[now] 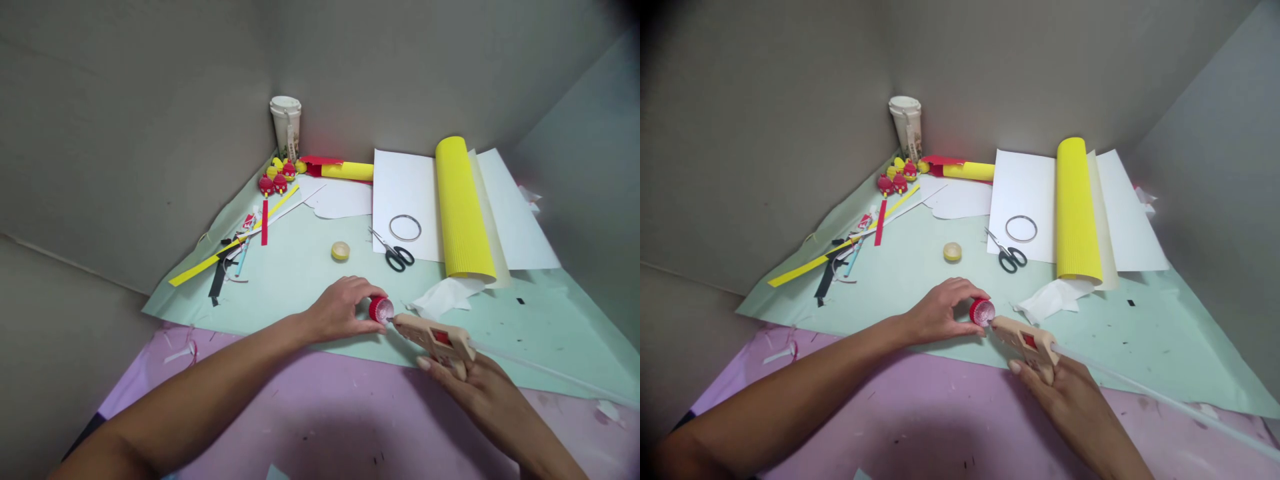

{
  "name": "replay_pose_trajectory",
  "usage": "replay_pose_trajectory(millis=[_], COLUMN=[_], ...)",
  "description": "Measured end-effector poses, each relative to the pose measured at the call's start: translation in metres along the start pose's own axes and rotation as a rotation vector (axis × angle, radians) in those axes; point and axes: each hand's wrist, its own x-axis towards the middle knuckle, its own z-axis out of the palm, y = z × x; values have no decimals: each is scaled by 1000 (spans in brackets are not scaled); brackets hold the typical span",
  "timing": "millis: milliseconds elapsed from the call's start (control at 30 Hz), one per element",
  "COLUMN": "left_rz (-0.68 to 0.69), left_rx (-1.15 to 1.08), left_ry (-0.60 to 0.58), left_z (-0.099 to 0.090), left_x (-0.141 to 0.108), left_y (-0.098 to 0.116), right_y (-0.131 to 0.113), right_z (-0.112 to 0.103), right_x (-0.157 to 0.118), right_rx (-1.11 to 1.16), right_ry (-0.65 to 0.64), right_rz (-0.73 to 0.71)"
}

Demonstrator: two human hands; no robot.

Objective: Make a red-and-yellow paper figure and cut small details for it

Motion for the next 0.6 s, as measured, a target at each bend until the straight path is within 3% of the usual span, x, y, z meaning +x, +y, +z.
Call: replay_pose_trajectory(millis=[133, 600], left_rz=[15, 48], left_rx=[11, -3], left_ry=[5, 16], left_z=[-1, 1], left_x=[0, 0], left_y=[0, 4], right_y=[2, -7], right_z=[-1, 0], right_x=[-1, 2], right_rx=[16, 69], right_ry=[-171, -76], right_rz=[81, 100])
